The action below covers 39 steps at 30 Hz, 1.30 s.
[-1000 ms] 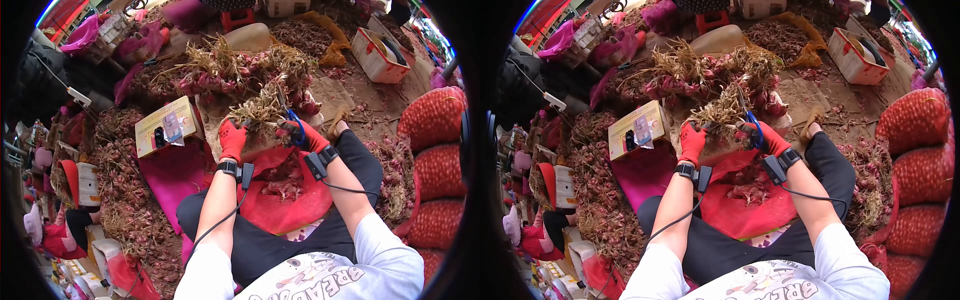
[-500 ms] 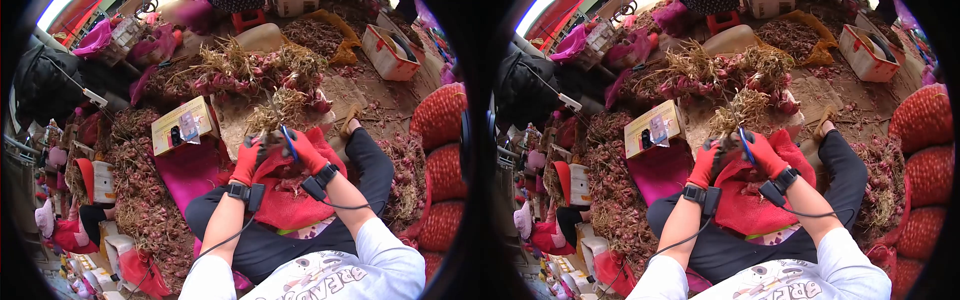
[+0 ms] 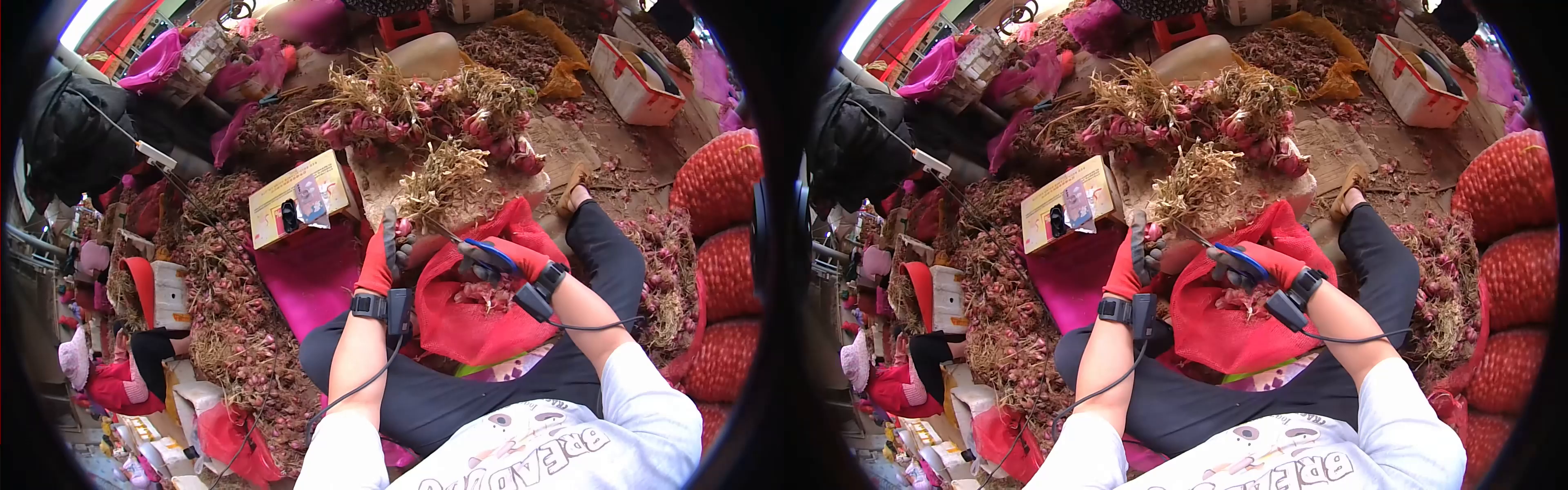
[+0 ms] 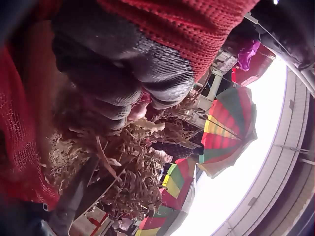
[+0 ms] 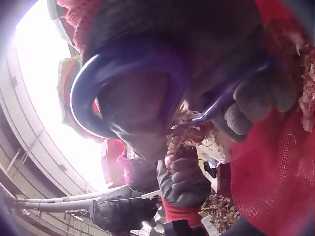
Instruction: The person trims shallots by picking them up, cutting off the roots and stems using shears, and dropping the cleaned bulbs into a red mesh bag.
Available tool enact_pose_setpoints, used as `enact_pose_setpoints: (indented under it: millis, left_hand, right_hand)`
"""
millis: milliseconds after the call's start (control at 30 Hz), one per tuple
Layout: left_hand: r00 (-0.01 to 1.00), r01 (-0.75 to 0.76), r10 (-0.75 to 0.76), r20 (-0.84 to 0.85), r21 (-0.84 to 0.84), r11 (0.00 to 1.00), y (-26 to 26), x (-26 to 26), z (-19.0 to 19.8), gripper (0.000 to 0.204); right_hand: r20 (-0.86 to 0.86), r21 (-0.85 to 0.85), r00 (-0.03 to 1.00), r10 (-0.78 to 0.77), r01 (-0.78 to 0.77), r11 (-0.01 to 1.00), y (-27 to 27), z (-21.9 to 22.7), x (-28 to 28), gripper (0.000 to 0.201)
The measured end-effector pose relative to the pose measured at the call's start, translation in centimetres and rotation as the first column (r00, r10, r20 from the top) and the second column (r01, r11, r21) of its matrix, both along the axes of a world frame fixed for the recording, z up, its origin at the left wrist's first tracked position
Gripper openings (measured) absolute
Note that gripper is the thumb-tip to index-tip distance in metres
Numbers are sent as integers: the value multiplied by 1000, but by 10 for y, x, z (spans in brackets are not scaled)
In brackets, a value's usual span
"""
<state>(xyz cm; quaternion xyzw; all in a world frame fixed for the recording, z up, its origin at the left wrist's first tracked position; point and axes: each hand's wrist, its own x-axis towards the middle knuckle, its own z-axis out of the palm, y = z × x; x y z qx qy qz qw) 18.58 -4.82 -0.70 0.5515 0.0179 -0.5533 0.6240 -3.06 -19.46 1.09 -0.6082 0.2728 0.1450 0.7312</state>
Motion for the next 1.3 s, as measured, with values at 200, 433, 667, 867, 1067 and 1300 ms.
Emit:
enact_pose_setpoints:
  millis: [200,433,667,867,1067,1300]
  left_hand:
    - [997,31,-24,80,-85,996,3,-2,2,43]
    - [995,-38,54,85,-178,983,4,-2,16,33]
    - [536,-41,319,781,-353,935,22,-43,14,37]
    - [964,-259,257,-66,-431,864,55,-86,7,32]
    - [871,-192,-106,-480,-531,825,60,-115,31,39]
    - [784,-315,8,-621,-387,866,62,-123,-5,30]
  right_hand:
    - [277,-32,961,-7,16,999,-19,-21,25,52]
    - [180,-292,977,-113,162,942,-56,-31,58,58]
    - [-1,-64,993,-115,115,991,-34,-11,-12,41]
    - [-19,-128,951,-309,305,944,-36,-36,-34,51]
    - [98,-738,994,-49,106,667,-101,-37,77,74]
    - [12,-955,1000,-26,19,297,-58,20,6,57]
